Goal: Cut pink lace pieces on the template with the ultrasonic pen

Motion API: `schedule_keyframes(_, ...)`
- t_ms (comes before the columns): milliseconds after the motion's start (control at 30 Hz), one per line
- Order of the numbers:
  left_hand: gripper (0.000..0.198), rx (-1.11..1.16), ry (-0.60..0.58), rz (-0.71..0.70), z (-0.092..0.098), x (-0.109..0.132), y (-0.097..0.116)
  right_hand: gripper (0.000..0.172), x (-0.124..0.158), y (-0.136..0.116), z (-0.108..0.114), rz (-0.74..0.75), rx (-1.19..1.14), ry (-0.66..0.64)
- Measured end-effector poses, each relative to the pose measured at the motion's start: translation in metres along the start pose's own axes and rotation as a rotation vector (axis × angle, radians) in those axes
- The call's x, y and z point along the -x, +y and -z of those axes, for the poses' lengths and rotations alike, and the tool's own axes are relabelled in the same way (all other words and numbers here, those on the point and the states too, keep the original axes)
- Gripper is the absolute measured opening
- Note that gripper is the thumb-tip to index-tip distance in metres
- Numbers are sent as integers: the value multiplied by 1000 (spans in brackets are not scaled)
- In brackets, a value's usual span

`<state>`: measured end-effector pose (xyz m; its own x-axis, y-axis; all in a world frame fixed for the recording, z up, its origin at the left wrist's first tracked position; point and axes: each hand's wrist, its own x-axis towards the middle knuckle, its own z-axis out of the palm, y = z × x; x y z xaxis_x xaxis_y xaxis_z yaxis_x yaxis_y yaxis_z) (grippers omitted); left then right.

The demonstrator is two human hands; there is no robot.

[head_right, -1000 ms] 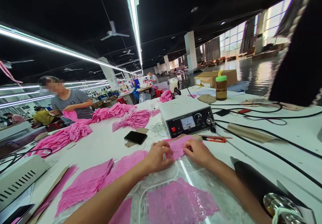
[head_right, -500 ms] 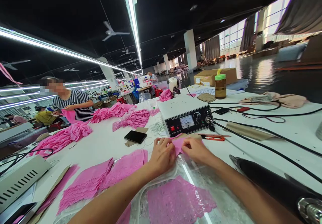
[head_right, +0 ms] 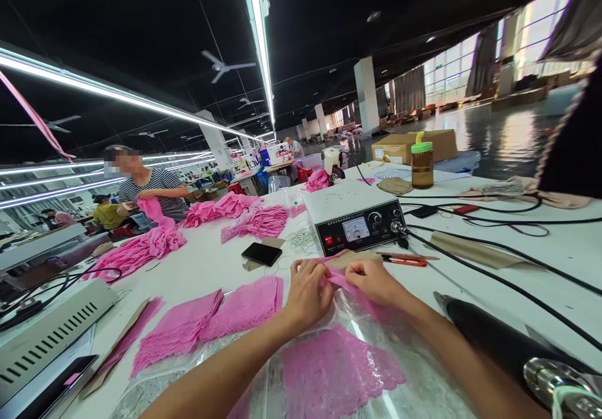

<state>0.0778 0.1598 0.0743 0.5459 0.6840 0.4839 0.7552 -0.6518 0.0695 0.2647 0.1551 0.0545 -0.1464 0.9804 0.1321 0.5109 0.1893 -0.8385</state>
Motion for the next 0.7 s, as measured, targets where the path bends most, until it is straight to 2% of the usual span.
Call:
schedule_keyframes(100, 19, 27, -2, 8, 5, 7, 2, 29, 1, -1, 0, -4, -45, -34)
schedule_keyframes(200, 29, 26, -4, 26, -1, 13, 10, 28, 2, -3, -1, -1, -75, -78)
schedule_keyframes(300, 19, 5, 5, 68, -10, 15, 17, 26, 2, -3, 0, 9, -85, -98)
schedule_keyframes(400, 7, -18, -4, 73, -12, 12, 17, 25, 2, -2, 0, 22, -84, -94)
schedule_keyframes(567, 21, -94, -47, 49, 5, 2, 6, 24, 2, -5, 2, 44, -27, -48)
schedule_keyframes(700, 23, -176, -101, 5, 21, -7, 1, 28, 11, -17, -5, 98, 101, 80)
